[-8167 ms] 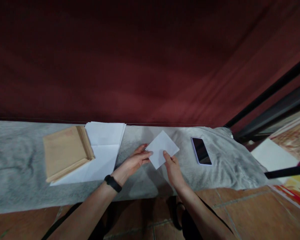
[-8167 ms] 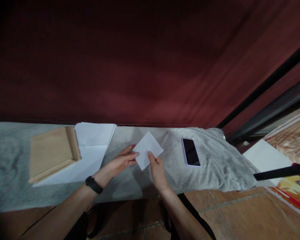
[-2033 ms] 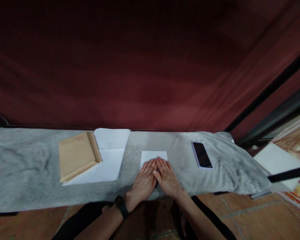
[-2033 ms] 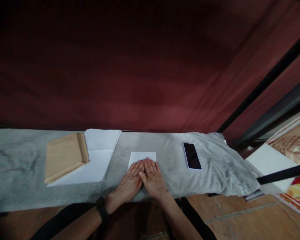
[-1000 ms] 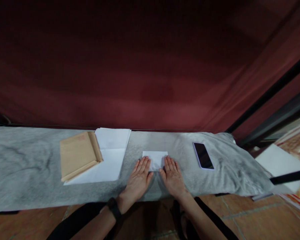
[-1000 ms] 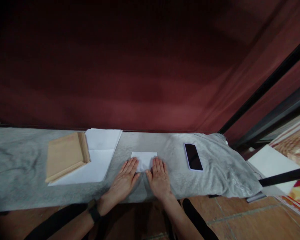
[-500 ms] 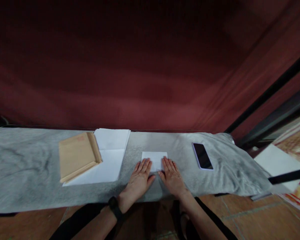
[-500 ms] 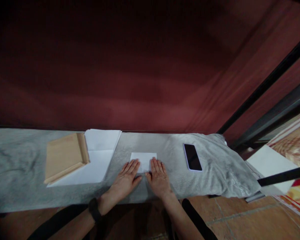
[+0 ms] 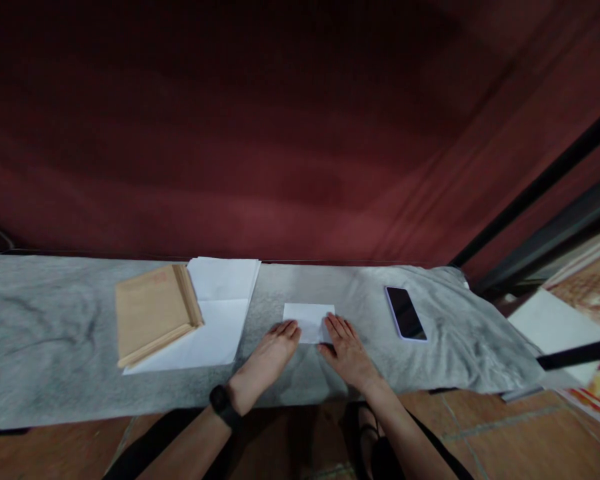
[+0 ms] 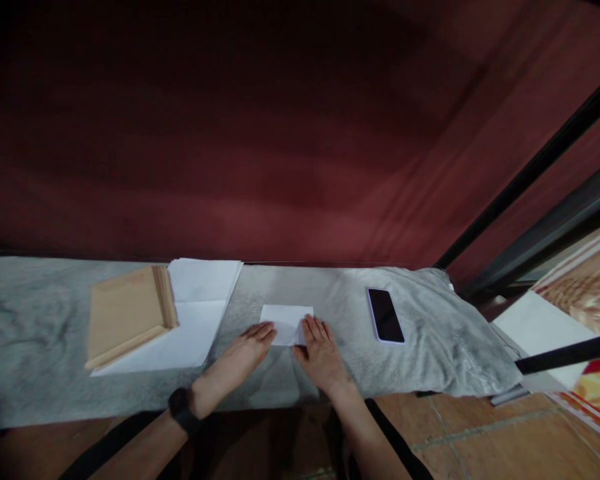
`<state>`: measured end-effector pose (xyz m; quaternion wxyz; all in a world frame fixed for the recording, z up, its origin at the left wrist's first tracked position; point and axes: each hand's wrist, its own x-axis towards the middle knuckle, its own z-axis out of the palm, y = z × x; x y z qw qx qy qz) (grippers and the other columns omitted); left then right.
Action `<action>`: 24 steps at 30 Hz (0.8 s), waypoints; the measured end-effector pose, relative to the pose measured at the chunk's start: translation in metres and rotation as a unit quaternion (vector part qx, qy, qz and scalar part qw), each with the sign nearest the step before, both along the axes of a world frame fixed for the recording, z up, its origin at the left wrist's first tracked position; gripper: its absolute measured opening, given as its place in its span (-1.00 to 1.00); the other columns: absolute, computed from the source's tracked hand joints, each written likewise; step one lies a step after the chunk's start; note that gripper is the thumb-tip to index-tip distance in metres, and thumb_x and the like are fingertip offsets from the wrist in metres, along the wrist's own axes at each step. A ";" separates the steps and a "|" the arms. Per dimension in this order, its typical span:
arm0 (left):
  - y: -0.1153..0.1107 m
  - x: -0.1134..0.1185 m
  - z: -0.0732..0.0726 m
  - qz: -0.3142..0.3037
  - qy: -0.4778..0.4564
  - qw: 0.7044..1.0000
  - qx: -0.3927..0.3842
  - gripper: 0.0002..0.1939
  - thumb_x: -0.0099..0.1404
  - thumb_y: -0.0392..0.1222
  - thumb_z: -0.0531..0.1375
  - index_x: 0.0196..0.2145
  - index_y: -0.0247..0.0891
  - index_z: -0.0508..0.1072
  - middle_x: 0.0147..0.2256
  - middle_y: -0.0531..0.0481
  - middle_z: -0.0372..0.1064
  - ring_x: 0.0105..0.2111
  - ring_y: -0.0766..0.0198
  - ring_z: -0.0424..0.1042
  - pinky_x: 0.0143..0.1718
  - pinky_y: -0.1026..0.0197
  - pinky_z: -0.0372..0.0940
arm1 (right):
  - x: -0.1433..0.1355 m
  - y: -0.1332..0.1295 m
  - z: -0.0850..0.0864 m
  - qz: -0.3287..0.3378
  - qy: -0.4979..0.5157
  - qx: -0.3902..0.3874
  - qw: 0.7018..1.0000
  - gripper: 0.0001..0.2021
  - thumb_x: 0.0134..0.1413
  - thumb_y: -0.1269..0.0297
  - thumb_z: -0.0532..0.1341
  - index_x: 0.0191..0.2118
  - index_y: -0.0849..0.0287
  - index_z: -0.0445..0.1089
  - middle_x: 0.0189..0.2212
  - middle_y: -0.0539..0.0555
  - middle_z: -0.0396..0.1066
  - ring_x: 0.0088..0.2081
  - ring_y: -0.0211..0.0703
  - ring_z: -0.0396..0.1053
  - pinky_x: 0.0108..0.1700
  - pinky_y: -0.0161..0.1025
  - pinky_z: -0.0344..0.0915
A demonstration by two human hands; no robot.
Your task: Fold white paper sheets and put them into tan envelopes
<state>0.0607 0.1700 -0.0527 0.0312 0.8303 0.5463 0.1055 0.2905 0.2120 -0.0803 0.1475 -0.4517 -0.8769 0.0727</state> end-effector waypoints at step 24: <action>0.031 0.006 0.000 0.223 -0.416 0.879 -0.064 -0.30 0.20 -0.38 0.15 0.30 -0.30 0.18 0.08 -0.22 0.44 -0.02 0.02 0.50 -0.02 0.00 0.40 | -0.014 0.028 0.015 -0.196 0.225 -0.069 0.952 -0.76 0.27 0.14 0.11 -0.29 0.11 0.47 -0.45 0.06 0.53 -0.40 -0.08 0.48 -0.35 -0.26 0.27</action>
